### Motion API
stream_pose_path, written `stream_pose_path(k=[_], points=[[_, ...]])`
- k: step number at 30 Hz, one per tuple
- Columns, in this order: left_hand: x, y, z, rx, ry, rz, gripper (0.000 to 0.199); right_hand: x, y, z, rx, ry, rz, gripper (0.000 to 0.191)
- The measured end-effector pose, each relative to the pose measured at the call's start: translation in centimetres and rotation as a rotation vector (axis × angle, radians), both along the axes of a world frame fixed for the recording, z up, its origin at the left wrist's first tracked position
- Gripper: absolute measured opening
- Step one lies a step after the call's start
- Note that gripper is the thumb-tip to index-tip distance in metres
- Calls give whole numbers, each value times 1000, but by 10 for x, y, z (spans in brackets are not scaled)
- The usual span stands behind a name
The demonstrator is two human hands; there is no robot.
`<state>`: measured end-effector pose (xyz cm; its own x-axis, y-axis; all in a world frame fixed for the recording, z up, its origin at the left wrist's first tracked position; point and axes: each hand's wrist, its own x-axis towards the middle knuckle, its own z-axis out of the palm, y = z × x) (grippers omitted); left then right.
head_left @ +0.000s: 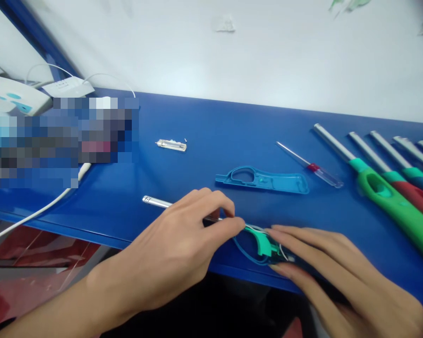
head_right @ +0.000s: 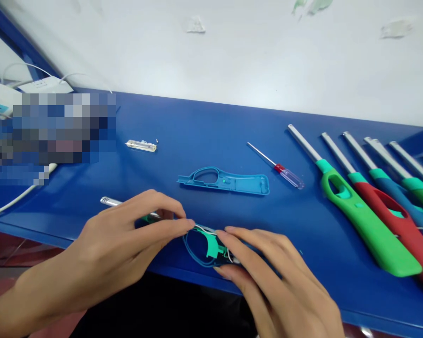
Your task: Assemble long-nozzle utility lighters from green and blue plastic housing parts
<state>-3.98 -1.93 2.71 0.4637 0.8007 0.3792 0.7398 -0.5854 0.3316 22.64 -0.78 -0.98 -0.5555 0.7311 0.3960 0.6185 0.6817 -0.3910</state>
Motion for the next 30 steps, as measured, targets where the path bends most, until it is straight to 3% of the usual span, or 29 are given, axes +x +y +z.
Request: stream_pose_path(k=[3,8,30], points=[[0,2,1,-73,-10,-71,52,0,0,-1,-13,-4,-8,38],[2,2,-1,-183,0,-79,59,0,-1,-2,-8,37,-23,34],[3,1,-6,-152,42,-87,60,-8,-2,2,19,65,-93,22]])
